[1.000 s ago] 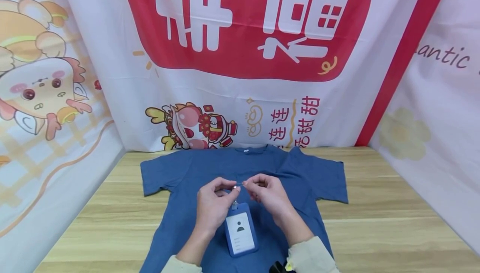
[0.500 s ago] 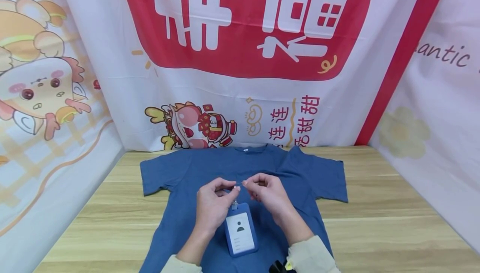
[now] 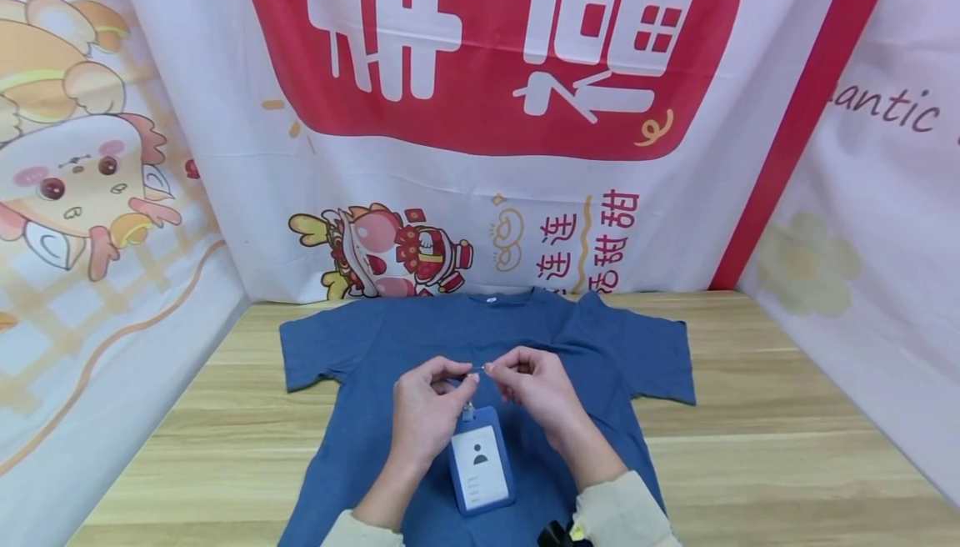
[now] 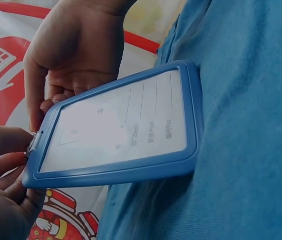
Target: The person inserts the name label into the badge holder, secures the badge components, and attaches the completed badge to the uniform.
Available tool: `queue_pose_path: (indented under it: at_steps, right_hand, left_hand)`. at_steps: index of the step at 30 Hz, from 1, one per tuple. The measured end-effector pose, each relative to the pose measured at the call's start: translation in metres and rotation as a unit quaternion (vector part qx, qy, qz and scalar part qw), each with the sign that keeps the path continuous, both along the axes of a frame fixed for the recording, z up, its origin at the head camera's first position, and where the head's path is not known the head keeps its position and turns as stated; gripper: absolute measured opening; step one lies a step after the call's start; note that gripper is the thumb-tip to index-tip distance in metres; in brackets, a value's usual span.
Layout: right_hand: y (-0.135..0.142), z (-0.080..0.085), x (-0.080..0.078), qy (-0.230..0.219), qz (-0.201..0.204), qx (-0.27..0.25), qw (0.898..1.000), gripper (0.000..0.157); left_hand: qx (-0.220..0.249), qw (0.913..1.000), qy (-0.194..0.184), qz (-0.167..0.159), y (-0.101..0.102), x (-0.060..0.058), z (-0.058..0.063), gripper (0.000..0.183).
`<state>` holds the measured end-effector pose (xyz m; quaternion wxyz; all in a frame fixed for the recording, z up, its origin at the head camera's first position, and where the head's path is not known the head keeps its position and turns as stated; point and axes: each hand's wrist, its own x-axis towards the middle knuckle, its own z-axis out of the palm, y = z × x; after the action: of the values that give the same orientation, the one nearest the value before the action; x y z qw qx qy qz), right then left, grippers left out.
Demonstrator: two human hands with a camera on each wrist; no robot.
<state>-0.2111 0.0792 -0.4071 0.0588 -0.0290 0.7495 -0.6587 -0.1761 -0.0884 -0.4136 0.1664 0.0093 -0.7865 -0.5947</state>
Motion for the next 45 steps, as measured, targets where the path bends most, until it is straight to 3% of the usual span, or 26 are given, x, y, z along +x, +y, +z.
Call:
queue_pose_path:
  at_steps: [12, 22, 37, 40, 45]
  right_hand:
    - [0.002, 0.004, -0.003, 0.004, 0.005, -0.005, 1.000, 0.019]
    - [0.003, 0.004, -0.006, 0.013, -0.006, -0.010, 1.000, 0.019]
    - [0.005, 0.001, -0.009, 0.013, -0.023, -0.021, 0.999, 0.022]
    - [0.010, -0.002, -0.013, 0.020, -0.045, -0.017, 0.999, 0.020]
    - [0.034, -0.014, -0.031, 0.020, -0.125, -0.015, 0.992, 0.016]
  left_hand:
    - [0.015, 0.9998, -0.006, -0.009, 0.000, -0.003, 0.001, 0.009]
    - [0.059, 0.9959, -0.064, -0.023, 0.000, -0.007, 0.003, 0.018]
    - [0.116, 0.9819, -0.144, -0.041, -0.006, -0.016, -0.001, 0.024]
    - [0.128, 0.9794, -0.151, -0.040, -0.006, -0.016, -0.002, 0.023]
    - [0.146, 0.9734, -0.171, -0.043, -0.007, -0.011, -0.005, 0.022]
